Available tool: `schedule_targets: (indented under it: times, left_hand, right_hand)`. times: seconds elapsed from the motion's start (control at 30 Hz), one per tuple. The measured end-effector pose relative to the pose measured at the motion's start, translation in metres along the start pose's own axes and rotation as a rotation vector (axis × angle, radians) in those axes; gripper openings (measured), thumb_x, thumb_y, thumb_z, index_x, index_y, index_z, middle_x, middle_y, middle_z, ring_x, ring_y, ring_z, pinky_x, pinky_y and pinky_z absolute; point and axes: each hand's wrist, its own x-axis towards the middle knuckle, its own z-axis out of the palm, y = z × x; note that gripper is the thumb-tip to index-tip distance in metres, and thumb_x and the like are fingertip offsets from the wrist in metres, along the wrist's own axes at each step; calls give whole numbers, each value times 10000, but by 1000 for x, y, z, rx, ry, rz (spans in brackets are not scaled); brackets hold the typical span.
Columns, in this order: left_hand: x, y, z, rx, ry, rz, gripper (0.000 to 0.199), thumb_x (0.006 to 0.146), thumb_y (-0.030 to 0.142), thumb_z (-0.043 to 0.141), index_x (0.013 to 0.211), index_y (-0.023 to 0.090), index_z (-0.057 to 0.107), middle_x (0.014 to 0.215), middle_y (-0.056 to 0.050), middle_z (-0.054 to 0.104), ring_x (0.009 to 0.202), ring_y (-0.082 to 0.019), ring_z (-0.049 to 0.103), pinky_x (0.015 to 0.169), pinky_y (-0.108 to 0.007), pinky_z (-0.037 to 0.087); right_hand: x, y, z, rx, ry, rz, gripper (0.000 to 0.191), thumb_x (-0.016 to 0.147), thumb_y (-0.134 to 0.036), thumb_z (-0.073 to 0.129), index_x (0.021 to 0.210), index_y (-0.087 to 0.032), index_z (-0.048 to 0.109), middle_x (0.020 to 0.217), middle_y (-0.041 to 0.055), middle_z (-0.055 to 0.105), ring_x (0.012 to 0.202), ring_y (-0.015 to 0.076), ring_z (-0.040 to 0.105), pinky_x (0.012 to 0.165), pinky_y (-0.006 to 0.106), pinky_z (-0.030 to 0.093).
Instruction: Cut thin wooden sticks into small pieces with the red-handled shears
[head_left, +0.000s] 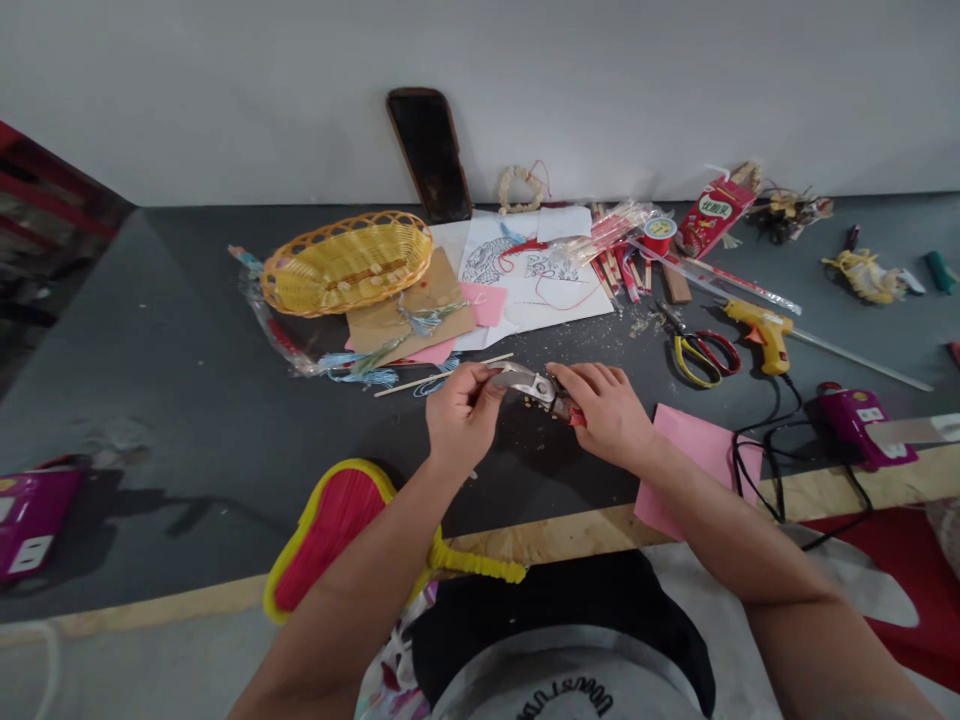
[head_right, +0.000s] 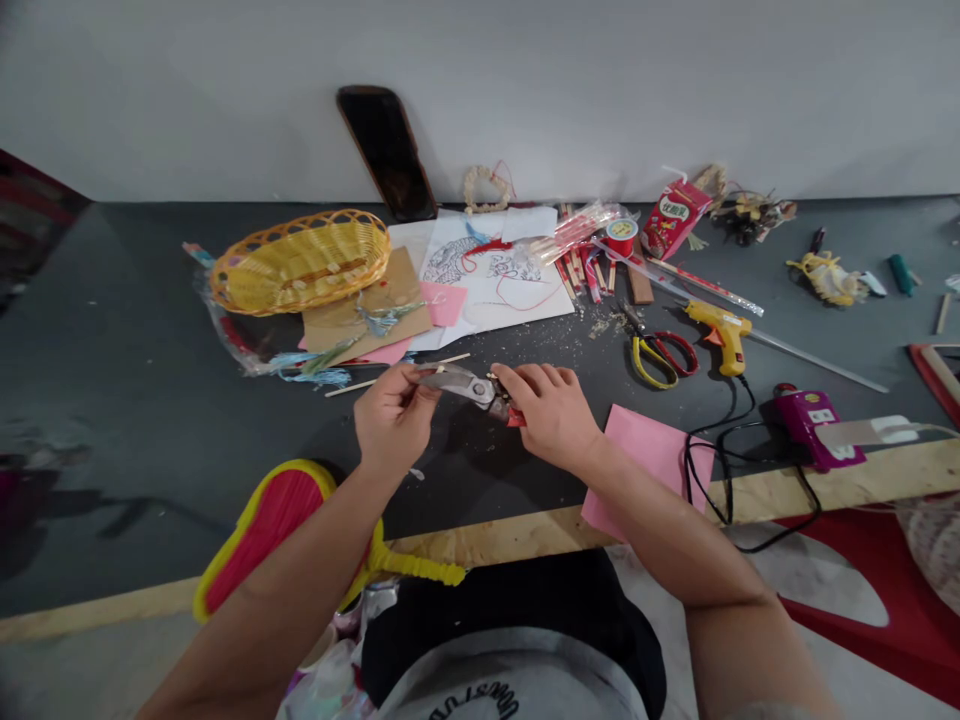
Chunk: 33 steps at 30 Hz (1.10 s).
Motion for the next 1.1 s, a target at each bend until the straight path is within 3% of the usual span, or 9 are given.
schedule_targets:
  times: [0.33,0.67,1.1]
  left_hand:
    - [1,7,-1,-38,-65,15,199,892,333,612,795,179,694,630,9,688,496,-102,548,494,-205,401]
    - [0,2,3,-54,-38,17,201,891,348,598,811,179,674,615,11,655,501,-110,539,496,-215,401]
    - [1,2,0,-75,-111,-16,167,869,302,622,754,189,669,602,27,652,471,-93,487,470,-206,357]
  right_hand:
    - [-1,4,0,61,-3,-46,697,766,-70,506,1455,-161,455,1271,151,612,1137,292,555,941,450,477]
    - [-1,-3,1,143,-7,-6,596,784,-73,478,1369,-172,520,1172,136,644,1056,270,589,928,430,507]
    - [0,4,-4,22,-44,-44,719,774,-80,524,1479,-180,429,1318,147,604,1178,302,535,929,444,444]
